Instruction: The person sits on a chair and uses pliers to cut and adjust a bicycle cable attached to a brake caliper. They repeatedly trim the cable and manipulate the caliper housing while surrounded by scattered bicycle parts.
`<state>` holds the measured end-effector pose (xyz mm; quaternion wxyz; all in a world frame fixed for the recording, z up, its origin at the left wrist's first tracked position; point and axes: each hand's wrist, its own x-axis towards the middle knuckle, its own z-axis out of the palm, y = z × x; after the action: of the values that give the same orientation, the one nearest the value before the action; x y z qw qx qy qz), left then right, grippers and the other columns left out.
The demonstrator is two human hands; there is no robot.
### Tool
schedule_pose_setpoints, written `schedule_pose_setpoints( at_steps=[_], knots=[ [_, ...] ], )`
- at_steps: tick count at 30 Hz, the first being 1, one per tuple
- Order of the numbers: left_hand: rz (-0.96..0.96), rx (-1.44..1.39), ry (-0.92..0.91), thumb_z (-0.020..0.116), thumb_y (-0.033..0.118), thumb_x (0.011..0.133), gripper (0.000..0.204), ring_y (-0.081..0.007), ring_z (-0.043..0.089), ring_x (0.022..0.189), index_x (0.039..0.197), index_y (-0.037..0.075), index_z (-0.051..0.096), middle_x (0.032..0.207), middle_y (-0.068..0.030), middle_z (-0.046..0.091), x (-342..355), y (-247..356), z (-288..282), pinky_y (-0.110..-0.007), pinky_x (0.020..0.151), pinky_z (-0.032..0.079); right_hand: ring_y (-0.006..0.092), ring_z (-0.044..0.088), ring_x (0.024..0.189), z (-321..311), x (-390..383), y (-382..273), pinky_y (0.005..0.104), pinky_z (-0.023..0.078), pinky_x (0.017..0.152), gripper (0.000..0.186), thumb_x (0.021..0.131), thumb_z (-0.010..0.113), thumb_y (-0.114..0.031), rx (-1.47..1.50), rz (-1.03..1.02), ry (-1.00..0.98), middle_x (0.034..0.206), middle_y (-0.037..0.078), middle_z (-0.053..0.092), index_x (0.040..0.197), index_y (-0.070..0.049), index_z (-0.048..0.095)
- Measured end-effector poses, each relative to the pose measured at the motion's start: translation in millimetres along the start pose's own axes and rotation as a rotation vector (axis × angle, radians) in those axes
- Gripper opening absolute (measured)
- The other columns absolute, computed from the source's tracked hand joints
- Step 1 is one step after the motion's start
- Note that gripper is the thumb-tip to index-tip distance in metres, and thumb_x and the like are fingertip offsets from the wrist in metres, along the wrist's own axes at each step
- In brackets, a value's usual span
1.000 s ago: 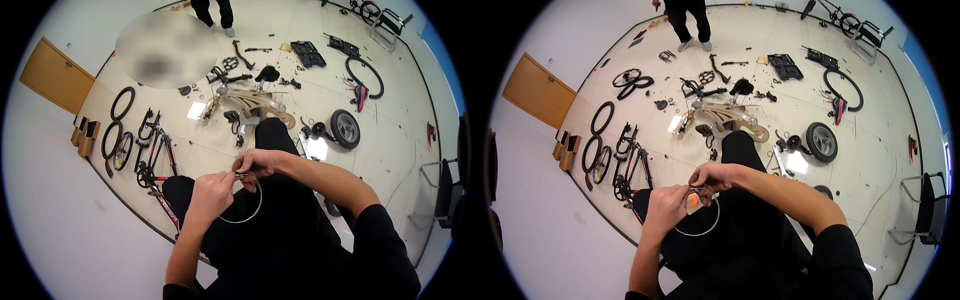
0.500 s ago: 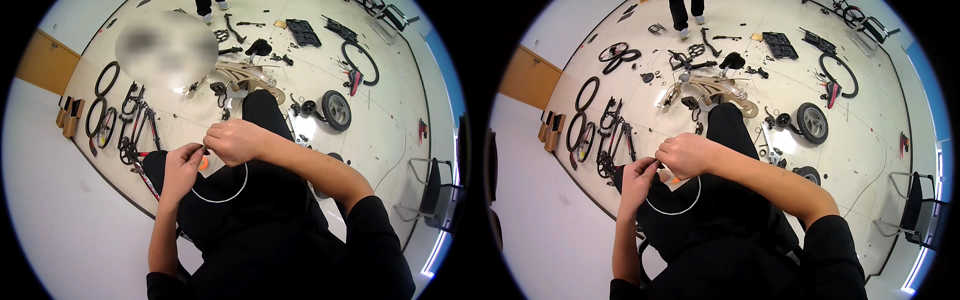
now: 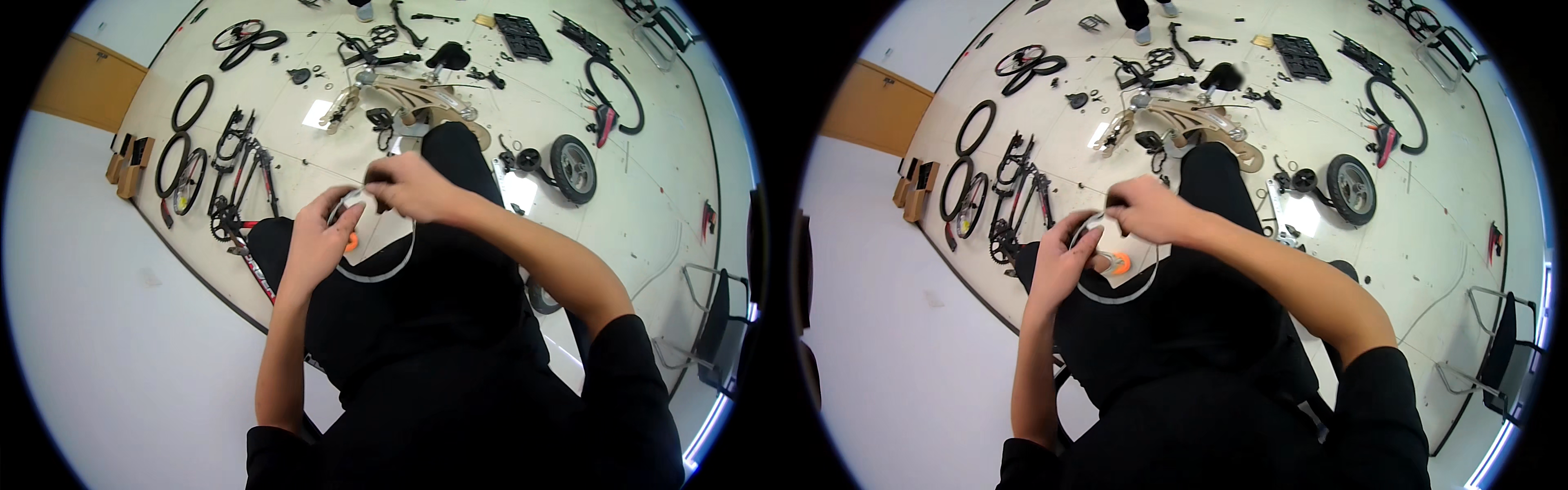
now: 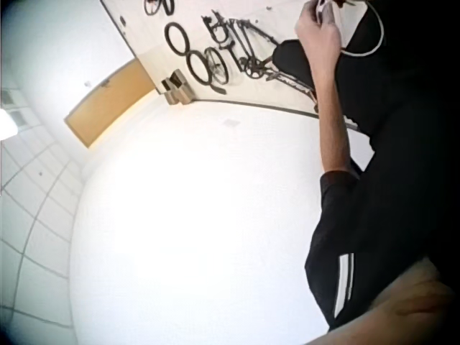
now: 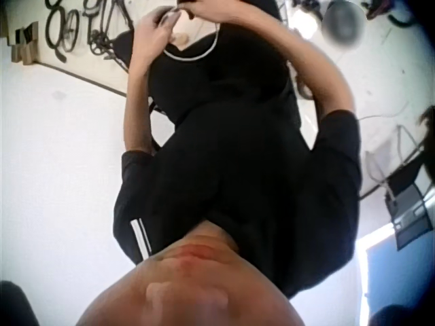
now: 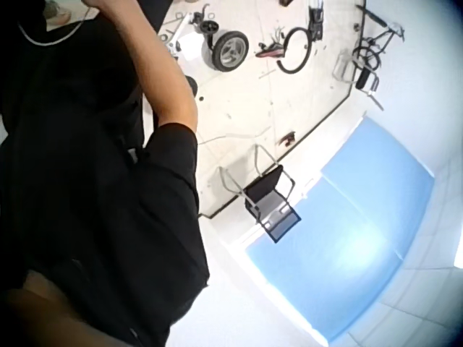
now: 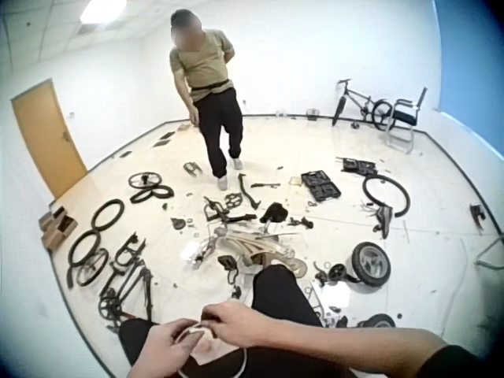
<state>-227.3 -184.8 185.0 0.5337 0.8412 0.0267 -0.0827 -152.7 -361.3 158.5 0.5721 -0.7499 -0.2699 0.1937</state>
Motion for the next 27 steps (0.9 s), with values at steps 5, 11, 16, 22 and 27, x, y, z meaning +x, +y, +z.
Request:
schedule_pose_setpoints(
  at_steps=[5,11,16,22,27],
  knots=[
    [-0.219,-0.717,-0.07,0.05,0.024,0.095,0.039,-0.0186,0.06,0.081,0.122,-0.004,0.048,0.087,-0.0107,0.061,12.3,-10.0,-9.1,-0.031,0.074,0.048,0.0192,0.063,0.061,-17.5,5.7,21.0,0.0305,0.053,0.059,0.016,0.09,0.053,-0.008,0.497,0.167,0.125,0.068,0.011,0.061,0.087,0.007,0.057],
    [-0.231,-0.825,-0.067,0.049,0.023,0.096,0.033,-0.0155,0.056,0.075,0.113,-0.004,0.055,0.08,-0.0046,0.057,17.0,-19.3,-15.6,-0.031,0.067,0.048,0.0242,0.065,0.065,-20.9,7.9,18.7,0.0347,0.056,0.064,0.018,0.092,0.052,-0.012,0.806,0.327,0.126,0.071,0.012,0.06,0.093,0.006,0.056],
    [-0.215,-0.889,0.006,0.05,0.023,0.096,0.033,-0.0173,0.059,0.081,0.114,-0.004,0.054,0.084,-0.0051,0.06,19.0,-26.4,-15.1,-0.033,0.068,0.05,0.0192,0.063,0.067,-18.8,5.1,10.5,0.0318,0.054,0.063,0.021,0.094,0.051,-0.017,0.687,0.291,0.041,0.074,0.008,0.06,0.095,0.004,0.056],
    [-0.085,-1.521,-0.112,0.035,0.053,0.094,0.073,-0.0446,0.025,0.135,0.137,-0.005,0.025,0.143,-0.0334,0.023,20.8,-15.7,1.8,-0.057,0.108,0.023,0.0227,0.063,0.083,-21.8,10.8,18.1,0.0355,0.053,0.078,0.019,0.097,0.04,-0.013,1.032,0.397,0.245,0.081,0.01,0.06,0.091,0.0,0.053],
    [-0.07,-1.775,-0.138,0.033,0.062,0.089,0.081,-0.0484,0.02,0.135,0.138,-0.003,0.027,0.145,-0.0315,0.021,25.1,-5.7,18.8,-0.066,0.107,0.014,0.0274,0.064,0.087,-21.4,10.4,29.8,0.0372,0.054,0.082,0.02,0.098,0.032,-0.012,1.13,0.429,0.405,0.091,0.016,0.061,0.099,0.001,0.047]
  ],
)
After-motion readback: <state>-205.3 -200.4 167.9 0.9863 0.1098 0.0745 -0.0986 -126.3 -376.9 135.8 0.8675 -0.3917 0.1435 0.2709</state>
